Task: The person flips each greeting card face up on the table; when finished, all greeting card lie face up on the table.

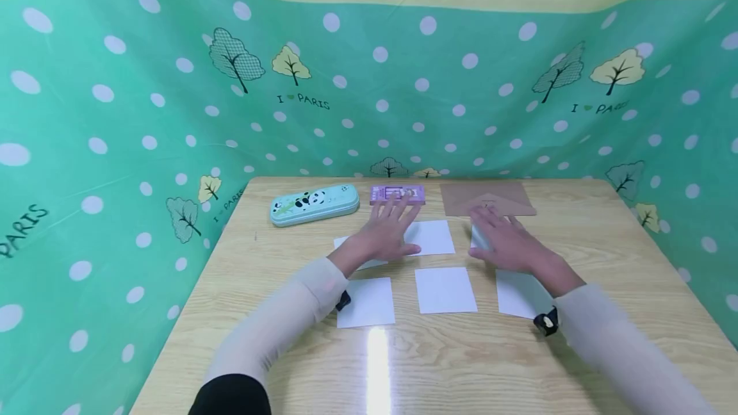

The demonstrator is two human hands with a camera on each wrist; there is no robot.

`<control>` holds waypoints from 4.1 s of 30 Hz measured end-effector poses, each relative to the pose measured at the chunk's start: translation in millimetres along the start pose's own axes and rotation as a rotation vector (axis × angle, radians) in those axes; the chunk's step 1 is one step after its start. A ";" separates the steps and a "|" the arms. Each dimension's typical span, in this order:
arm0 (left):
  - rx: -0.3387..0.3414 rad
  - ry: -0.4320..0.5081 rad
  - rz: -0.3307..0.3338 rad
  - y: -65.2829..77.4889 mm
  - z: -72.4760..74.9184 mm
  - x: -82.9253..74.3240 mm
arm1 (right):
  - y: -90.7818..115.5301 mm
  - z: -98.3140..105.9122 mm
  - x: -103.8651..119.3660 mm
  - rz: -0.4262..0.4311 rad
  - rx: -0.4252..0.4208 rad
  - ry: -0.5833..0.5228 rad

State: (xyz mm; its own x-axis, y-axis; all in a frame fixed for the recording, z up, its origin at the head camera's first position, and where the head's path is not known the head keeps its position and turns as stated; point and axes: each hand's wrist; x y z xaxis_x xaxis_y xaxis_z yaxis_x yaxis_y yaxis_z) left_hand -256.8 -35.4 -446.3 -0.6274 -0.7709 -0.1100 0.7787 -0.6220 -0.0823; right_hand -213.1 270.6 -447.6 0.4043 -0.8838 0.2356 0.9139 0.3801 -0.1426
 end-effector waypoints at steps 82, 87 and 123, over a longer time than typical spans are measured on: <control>-0.223 0.332 0.083 -115.3 -55.5 -94.5 | 32.7 4.5 -103.8 -0.377 -0.259 -0.411; -0.226 0.313 0.078 -112.2 -55.6 -89.3 | 37.7 3.5 -105.1 -0.405 -0.217 -0.476; 0.016 0.294 0.168 -102.4 -51.6 -109.4 | 32.1 -17.8 -99.5 -0.401 0.000 -0.293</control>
State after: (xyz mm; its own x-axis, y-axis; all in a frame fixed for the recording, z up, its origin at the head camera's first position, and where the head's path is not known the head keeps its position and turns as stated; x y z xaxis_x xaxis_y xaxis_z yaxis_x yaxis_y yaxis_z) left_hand -267.7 119.7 -476.9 -0.4604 -0.7913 -0.4023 0.8693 -0.4937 -0.0238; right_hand -224.7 365.8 -492.7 0.0140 -0.8467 0.5319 0.9996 0.0259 0.0149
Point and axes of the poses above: each hand's wrist, its own y-axis away from the middle knuckle, its own z-axis out of the back of the hand, x = y × z, and after that the axes turned 11 degrees about -x, right-handed
